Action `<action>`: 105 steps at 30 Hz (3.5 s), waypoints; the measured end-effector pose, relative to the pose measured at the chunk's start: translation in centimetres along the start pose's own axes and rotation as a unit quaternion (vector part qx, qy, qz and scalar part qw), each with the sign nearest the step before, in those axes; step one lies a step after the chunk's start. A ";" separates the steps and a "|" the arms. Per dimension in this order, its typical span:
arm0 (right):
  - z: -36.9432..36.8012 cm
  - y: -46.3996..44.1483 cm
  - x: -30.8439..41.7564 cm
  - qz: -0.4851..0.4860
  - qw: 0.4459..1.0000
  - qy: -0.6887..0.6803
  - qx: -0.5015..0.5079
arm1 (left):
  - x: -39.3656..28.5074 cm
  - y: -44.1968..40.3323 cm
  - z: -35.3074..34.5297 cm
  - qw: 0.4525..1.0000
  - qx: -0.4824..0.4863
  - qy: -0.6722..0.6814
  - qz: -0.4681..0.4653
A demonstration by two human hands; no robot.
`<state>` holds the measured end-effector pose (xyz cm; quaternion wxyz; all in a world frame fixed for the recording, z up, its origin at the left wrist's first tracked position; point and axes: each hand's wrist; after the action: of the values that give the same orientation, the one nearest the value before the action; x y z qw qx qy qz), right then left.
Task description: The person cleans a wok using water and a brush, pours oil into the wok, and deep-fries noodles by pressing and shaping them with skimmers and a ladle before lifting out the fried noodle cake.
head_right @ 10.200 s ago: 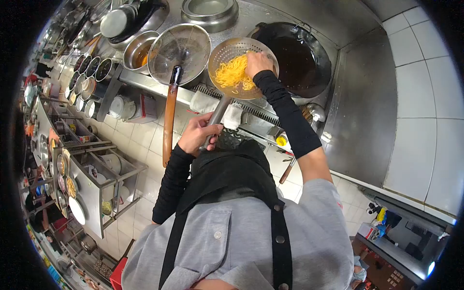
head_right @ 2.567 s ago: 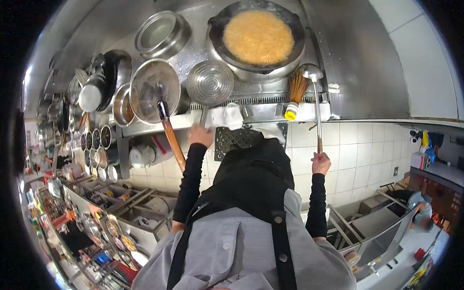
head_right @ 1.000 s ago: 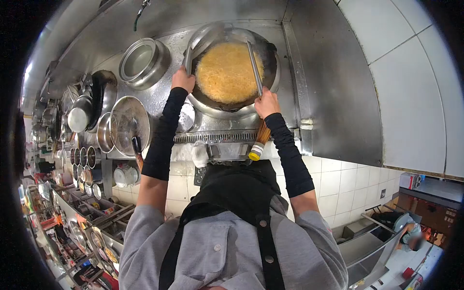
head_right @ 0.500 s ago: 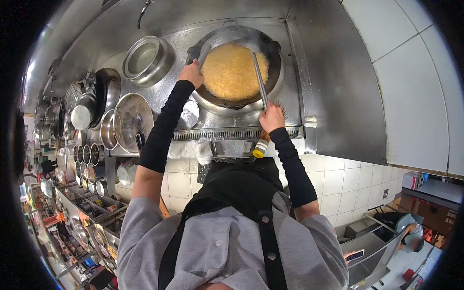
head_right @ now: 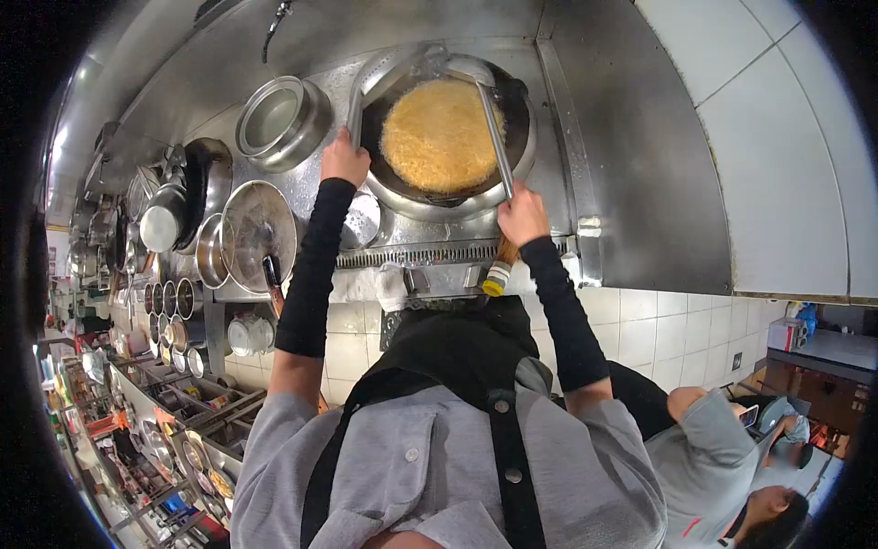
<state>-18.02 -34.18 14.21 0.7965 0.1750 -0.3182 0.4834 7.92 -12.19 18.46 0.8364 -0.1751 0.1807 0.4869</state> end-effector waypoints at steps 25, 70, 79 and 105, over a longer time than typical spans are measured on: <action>-1.1 1.1 -2.6 -0.007 1.000 0.026 -0.001 | 0.5 0.5 -2.5 1.000 0.016 -0.002 0.005; -2.9 4.9 -0.2 -0.065 0.997 0.022 0.019 | 1.6 1.0 -5.5 0.996 0.080 0.013 -0.021; -2.3 1.9 -3.5 -0.086 0.994 -0.041 0.044 | 2.4 2.2 -3.9 0.998 0.021 0.050 0.029; -2.0 3.1 -1.2 -0.069 0.995 -0.060 0.028 | 3.7 2.1 -3.9 0.998 0.048 0.044 0.010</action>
<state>-20.50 -32.30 11.80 0.8024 0.2472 -0.3391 0.4244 7.26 -10.31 13.04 0.8301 -0.1546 0.2426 0.4777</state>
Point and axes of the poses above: each hand's wrist, its own y-axis away from the middle knuckle, its own z-axis out of the back of the hand, x = y × z, and after that the axes turned 7 degrees about x, right-handed
